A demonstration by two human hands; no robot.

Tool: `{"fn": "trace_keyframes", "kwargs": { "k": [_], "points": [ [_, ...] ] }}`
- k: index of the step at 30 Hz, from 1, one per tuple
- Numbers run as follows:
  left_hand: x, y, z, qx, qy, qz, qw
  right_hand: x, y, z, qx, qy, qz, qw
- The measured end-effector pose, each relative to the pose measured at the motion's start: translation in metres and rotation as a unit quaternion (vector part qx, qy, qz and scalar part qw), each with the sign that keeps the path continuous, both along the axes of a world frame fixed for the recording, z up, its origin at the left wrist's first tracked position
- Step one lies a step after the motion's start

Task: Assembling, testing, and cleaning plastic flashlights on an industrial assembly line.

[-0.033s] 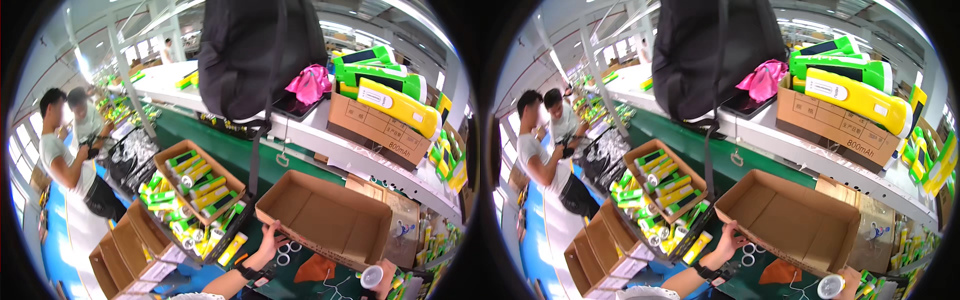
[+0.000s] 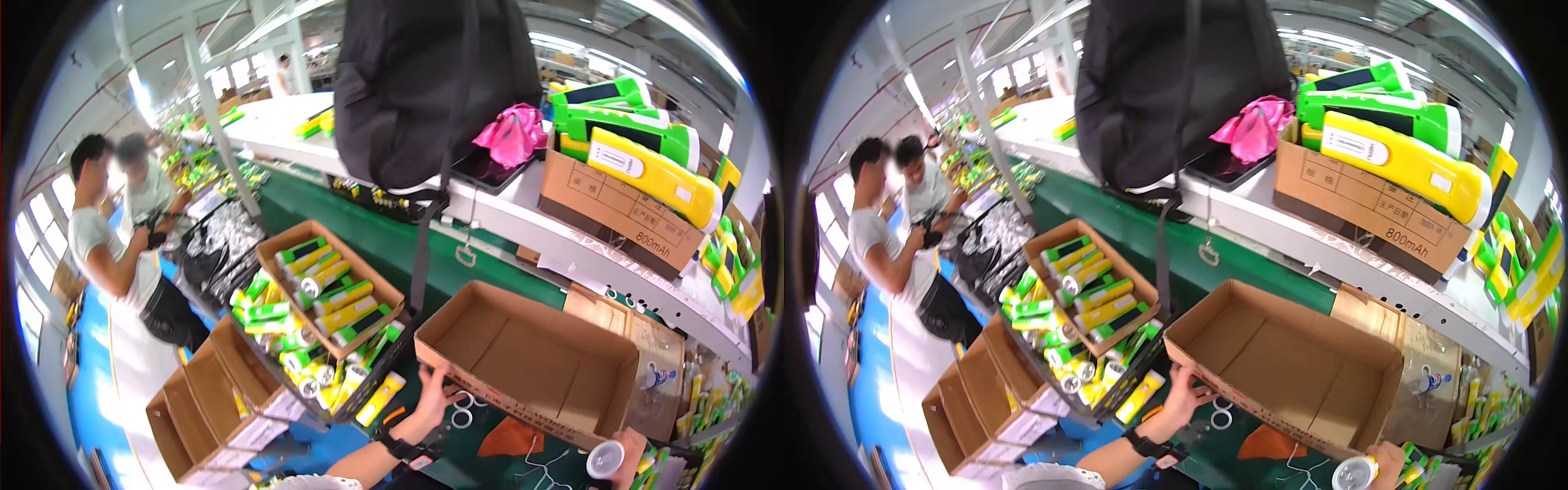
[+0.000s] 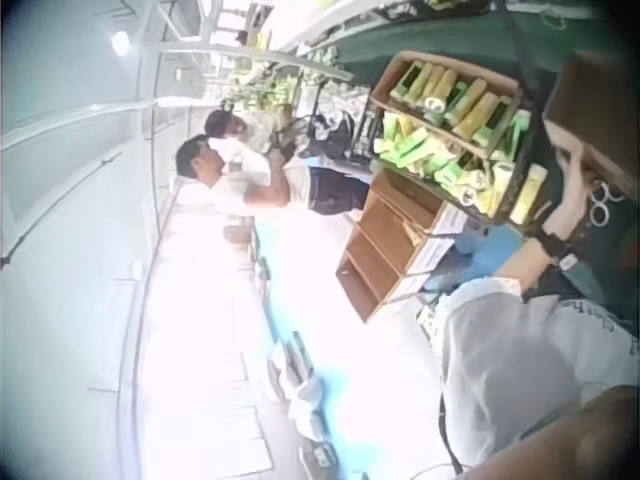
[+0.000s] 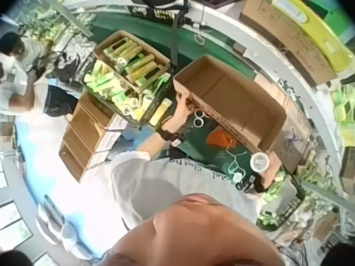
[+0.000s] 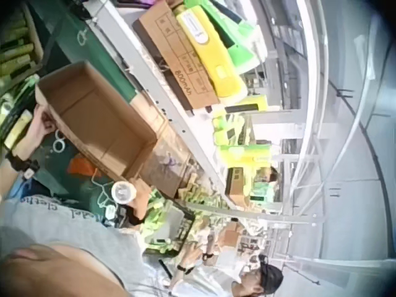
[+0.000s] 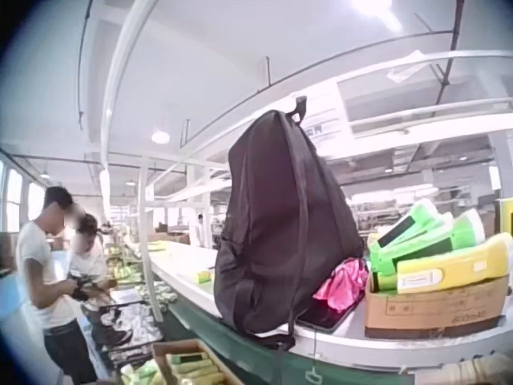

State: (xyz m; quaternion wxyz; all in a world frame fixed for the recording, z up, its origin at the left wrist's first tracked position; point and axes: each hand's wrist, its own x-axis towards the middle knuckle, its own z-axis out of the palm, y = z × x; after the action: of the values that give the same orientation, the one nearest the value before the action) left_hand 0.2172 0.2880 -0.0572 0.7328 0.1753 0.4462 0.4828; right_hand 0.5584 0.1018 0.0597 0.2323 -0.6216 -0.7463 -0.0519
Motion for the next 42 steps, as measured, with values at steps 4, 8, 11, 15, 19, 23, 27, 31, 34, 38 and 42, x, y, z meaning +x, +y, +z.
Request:
{"fn": "trace_keyframes", "kwargs": {
  "k": [4, 8, 11, 15, 19, 23, 27, 31, 34, 38, 42],
  "points": [
    [-0.088, -0.041, 0.013, -0.004, -0.066, 0.049, 0.997, -0.040, -0.008, 0.058, 0.014, 0.089, 0.119, 0.989],
    [-0.165, -0.093, 0.021, -0.070, 0.016, 0.071, 0.995, -0.044, 0.026, 0.078, 0.229, 0.164, 0.427, 0.859],
    [-0.228, -0.157, 0.036, 0.041, 0.072, 0.094, 0.992, -0.045, 0.038, 0.094, 0.108, 0.174, 0.439, 0.875],
    [-0.259, -0.239, 0.102, 0.070, 0.090, 0.137, 0.984, -0.042, 0.082, 0.036, 0.037, 0.118, 0.517, 0.847],
    [-0.291, -0.299, 0.106, 0.071, 0.051, 0.231, 0.969, -0.131, 0.128, 0.048, 0.122, 0.148, 0.514, 0.836],
    [-0.297, -0.296, 0.054, 0.248, -0.012, 0.389, 0.887, -0.171, 0.149, 0.039, 0.112, 0.295, 0.518, 0.795],
    [-0.298, -0.271, 0.079, 0.270, 0.066, 0.484, 0.830, -0.217, 0.141, 0.011, -0.018, 0.563, 0.433, 0.704],
    [-0.319, -0.172, 0.152, 0.336, -0.006, 0.522, 0.784, -0.212, 0.138, -0.016, -0.034, 0.492, 0.437, 0.752],
    [-0.322, -0.075, 0.239, 0.354, -0.029, 0.491, 0.796, -0.202, 0.118, -0.023, -0.154, 0.508, 0.386, 0.755],
    [-0.343, 0.105, 0.304, 0.326, 0.068, 0.514, 0.790, -0.191, 0.149, -0.060, -0.096, 0.353, 0.468, 0.804],
    [-0.364, 0.227, 0.355, 0.398, 0.145, 0.585, 0.692, -0.207, 0.146, -0.069, -0.079, 0.343, 0.402, 0.845]
  ]
}}
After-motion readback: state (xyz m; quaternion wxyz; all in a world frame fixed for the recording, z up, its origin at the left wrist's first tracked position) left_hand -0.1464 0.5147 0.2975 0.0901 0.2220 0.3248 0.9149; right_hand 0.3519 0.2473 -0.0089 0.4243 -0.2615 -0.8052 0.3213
